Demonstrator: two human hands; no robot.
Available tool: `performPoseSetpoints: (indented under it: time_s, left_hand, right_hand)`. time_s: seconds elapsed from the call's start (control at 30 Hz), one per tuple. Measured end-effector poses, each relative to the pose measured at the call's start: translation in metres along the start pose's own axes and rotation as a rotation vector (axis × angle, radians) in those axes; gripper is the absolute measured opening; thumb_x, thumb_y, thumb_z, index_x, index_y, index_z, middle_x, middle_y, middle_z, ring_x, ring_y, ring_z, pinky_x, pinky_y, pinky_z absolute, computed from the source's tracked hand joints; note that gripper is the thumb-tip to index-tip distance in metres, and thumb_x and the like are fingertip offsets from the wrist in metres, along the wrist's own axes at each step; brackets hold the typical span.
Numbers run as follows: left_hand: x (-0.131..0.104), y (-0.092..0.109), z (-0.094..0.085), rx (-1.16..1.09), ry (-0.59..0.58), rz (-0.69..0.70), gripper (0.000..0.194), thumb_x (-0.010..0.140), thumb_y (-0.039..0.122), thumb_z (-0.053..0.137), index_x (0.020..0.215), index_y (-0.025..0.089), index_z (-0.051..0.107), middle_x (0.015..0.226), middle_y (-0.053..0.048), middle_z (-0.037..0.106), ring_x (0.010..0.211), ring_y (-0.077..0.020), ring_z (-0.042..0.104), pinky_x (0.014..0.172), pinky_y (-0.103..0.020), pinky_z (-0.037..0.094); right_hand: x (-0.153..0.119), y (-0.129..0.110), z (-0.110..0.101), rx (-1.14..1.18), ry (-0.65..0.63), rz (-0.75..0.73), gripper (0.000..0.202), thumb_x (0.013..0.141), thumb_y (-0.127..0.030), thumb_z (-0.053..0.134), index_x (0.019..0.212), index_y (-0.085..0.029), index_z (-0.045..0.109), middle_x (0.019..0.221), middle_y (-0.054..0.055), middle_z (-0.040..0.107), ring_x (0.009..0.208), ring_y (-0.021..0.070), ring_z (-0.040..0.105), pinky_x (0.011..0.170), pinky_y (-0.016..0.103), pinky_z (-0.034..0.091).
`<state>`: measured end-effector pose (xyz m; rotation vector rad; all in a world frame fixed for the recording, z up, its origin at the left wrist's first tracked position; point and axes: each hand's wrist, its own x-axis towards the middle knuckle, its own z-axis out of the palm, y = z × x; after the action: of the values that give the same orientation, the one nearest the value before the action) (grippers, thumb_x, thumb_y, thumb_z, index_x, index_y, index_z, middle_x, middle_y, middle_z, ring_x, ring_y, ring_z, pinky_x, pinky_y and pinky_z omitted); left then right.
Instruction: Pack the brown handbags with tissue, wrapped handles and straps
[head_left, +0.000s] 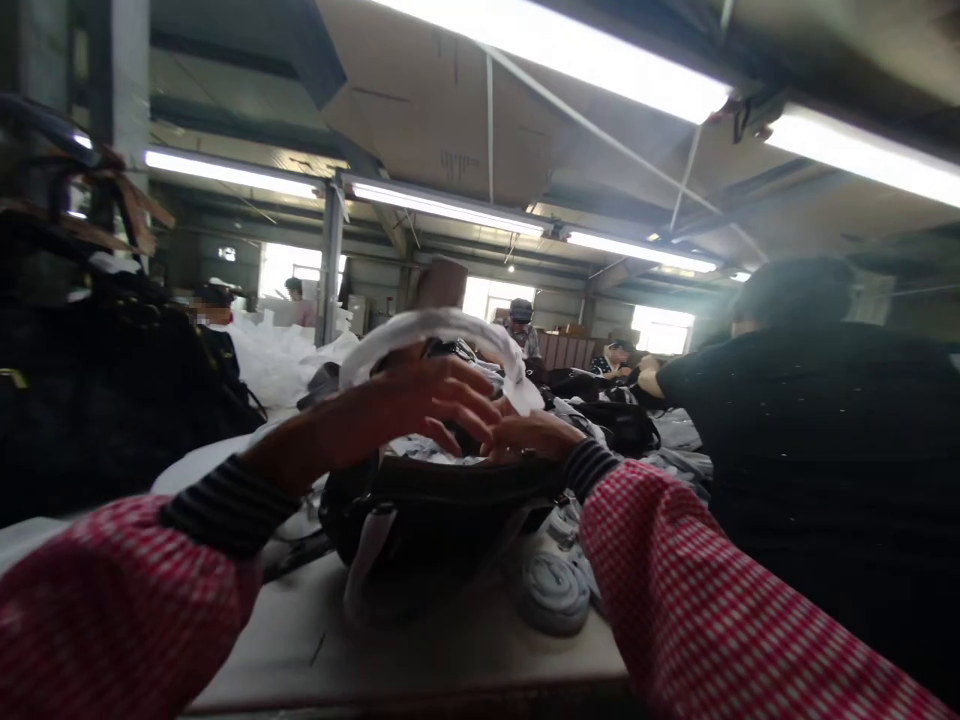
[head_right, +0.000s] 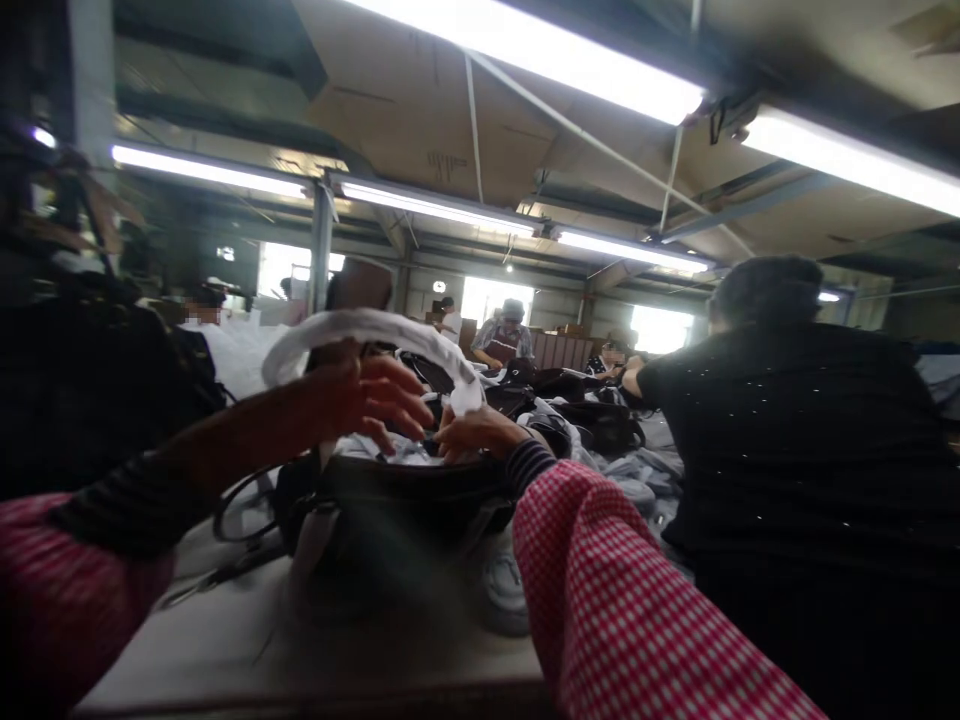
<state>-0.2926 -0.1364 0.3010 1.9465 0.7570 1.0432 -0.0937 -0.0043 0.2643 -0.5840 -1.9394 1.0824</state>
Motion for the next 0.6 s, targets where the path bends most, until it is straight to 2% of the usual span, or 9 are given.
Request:
performPoseSetpoints:
  time_s: [0.07,0.1,0.13,0.2,0.3,0.4,0.43,0.5,0.6]
  left_hand:
    - [0.011,-0.011,-0.025,0.071,0.247,0.045,0.056,0.099,0.064,0.043,0.12,0.016,0.063,0.122,-0.015,0.07,0.113,-0.031,0.067,0.089,-0.043,0.055]
    - [0.015,-0.022,-0.034,0.233,0.304,0.002,0.057,0.098,0.063,0.044,0.12,0.015,0.063,0.124,-0.014,0.069,0.117,-0.0303,0.064,0.092,-0.041,0.053]
    - [0.017,-0.035,-0.04,0.406,0.279,-0.078,0.056,0.096,0.063,0.047,0.118,0.015,0.066,0.122,-0.012,0.069,0.116,-0.0291,0.063,0.092,-0.039,0.051]
    - [0.017,-0.059,-0.042,0.617,0.092,-0.254,0.051,0.086,0.059,0.065,0.115,0.017,0.071,0.108,-0.008,0.073,0.103,-0.0265,0.066,0.084,-0.032,0.051]
    - [0.009,-0.08,-0.028,0.668,-0.139,-0.383,0.044,0.066,0.041,0.086,0.105,0.021,0.077,0.084,-0.001,0.073,0.076,-0.0217,0.066,0.063,-0.026,0.045]
    - [-0.002,-0.078,-0.006,0.892,-0.239,-0.261,0.012,0.078,0.03,0.077,0.086,0.021,0.078,0.073,0.0,0.068,0.066,-0.0177,0.059,0.059,-0.027,0.038]
    - [-0.005,-0.076,0.001,1.009,-0.252,-0.184,0.009,0.083,0.027,0.072,0.08,0.02,0.077,0.069,-0.001,0.066,0.063,-0.0173,0.057,0.059,-0.029,0.037]
    - [-0.012,-0.077,0.013,1.239,-0.242,-0.044,0.018,0.088,0.02,0.066,0.071,0.018,0.072,0.065,-0.002,0.063,0.057,-0.0171,0.051,0.058,-0.033,0.034]
    - [-0.022,-0.089,0.025,1.44,-0.212,0.117,0.012,0.091,0.016,0.065,0.079,0.017,0.069,0.07,-0.004,0.065,0.056,-0.0176,0.05,0.058,-0.034,0.033]
  right_hand:
    - [-0.001,0.001,-0.001,-0.072,-0.174,0.069,0.021,0.061,-0.024,0.087,0.062,-0.012,0.07,0.057,0.007,0.07,0.047,0.016,0.061,0.042,0.022,0.043]
    - [-0.005,0.002,-0.002,-0.106,-0.238,0.077,0.022,0.067,-0.029,0.084,0.067,-0.011,0.072,0.061,0.007,0.072,0.051,0.0153,0.062,0.044,0.021,0.044]
    - [-0.01,0.004,-0.002,-0.134,-0.277,0.069,0.023,0.072,-0.033,0.081,0.073,-0.011,0.074,0.066,0.006,0.073,0.055,0.0147,0.063,0.048,0.021,0.046]
    - [-0.025,0.006,-0.005,-0.172,-0.29,0.036,0.026,0.078,-0.037,0.076,0.079,-0.012,0.075,0.075,0.005,0.075,0.064,0.014,0.064,0.057,0.022,0.048]
    - [-0.05,0.007,-0.007,-0.185,-0.299,-0.005,0.023,0.081,-0.035,0.074,0.072,-0.014,0.071,0.091,0.006,0.076,0.078,0.0167,0.066,0.07,0.026,0.049]
    - [-0.077,0.008,-0.002,-0.308,-0.383,-0.099,0.021,0.086,-0.027,0.071,0.068,-0.016,0.068,0.107,0.006,0.074,0.095,0.0206,0.066,0.083,0.031,0.049]
    - [-0.085,0.01,0.001,-0.408,-0.403,-0.156,0.018,0.087,-0.023,0.069,0.07,-0.017,0.069,0.109,0.005,0.073,0.098,0.0209,0.065,0.085,0.032,0.048]
    - [-0.1,0.016,0.01,-0.656,-0.414,-0.306,0.016,0.089,-0.012,0.064,0.075,-0.019,0.069,0.111,0.004,0.072,0.099,0.0203,0.061,0.086,0.033,0.045]
    - [-0.114,0.03,0.024,-1.011,-0.387,-0.517,0.018,0.087,-0.002,0.06,0.083,-0.018,0.066,0.111,0.004,0.07,0.099,0.0207,0.057,0.083,0.035,0.041]
